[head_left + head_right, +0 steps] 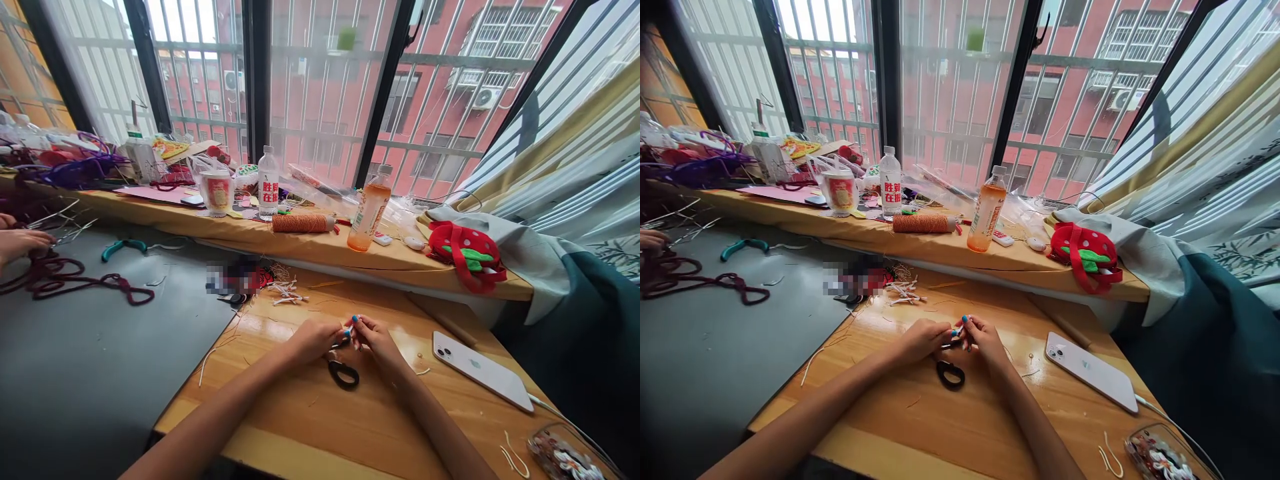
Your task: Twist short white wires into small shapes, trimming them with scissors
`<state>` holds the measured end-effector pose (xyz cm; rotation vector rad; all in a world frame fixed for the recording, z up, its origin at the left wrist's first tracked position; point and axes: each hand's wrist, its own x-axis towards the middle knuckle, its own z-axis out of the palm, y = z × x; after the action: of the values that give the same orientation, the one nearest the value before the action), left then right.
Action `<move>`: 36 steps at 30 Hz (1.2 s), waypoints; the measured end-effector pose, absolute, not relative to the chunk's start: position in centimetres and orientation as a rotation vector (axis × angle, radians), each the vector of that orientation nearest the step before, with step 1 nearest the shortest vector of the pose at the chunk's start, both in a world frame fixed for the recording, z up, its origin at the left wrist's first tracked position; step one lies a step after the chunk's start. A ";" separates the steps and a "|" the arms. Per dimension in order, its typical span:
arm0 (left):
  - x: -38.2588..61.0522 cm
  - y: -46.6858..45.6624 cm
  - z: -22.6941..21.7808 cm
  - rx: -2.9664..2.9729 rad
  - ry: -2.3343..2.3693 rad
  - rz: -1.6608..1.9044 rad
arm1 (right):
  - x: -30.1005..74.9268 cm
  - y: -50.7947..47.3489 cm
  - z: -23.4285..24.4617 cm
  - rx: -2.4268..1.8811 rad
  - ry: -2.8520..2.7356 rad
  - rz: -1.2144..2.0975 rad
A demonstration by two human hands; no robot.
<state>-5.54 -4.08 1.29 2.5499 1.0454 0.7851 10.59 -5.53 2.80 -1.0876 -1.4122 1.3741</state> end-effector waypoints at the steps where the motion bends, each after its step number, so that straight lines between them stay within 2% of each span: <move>1: -5.9 -3.7 1.5 2.575 1.044 0.805 | 10.9 -5.4 2.8 -1.106 -1.436 1.335; 3: -7.2 -2.6 1.9 2.634 1.118 0.884 | 11.4 -5.2 2.8 -1.183 -1.481 1.158; 6: -10.1 -0.6 1.6 2.668 1.445 0.990 | 12.2 -5.0 3.0 -1.349 -1.613 0.714; 10: -13.0 0.9 -0.2 2.585 1.699 0.832 | 12.8 -5.1 3.5 -1.378 -1.724 0.243; 16: -11.8 0.4 -0.3 2.728 1.585 0.764 | 13.2 -5.1 3.0 -1.254 -1.893 -0.185; 21: -10.1 -0.6 0.4 2.763 1.480 0.754 | 12.7 -5.0 2.0 -1.179 -2.111 -0.247; 25: -8.6 -1.4 1.5 2.391 1.457 1.087 | 12.2 -5.3 1.8 -1.147 -2.208 -0.132; 28: -7.3 -1.8 2.6 1.790 1.264 1.319 | 11.1 -5.7 2.1 -1.129 -2.012 0.145; 32: -6.2 -2.4 3.6 1.074 0.893 1.314 | 8.6 -6.2 2.9 -1.013 -1.343 0.878; 36: -5.8 -3.1 3.8 0.795 0.706 1.173 | 6.8 -7.1 3.6 -0.868 -0.894 1.559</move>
<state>-5.80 -3.06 3.80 0.7952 0.7056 1.1733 6.79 -7.11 3.56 -0.8677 -0.8944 1.5592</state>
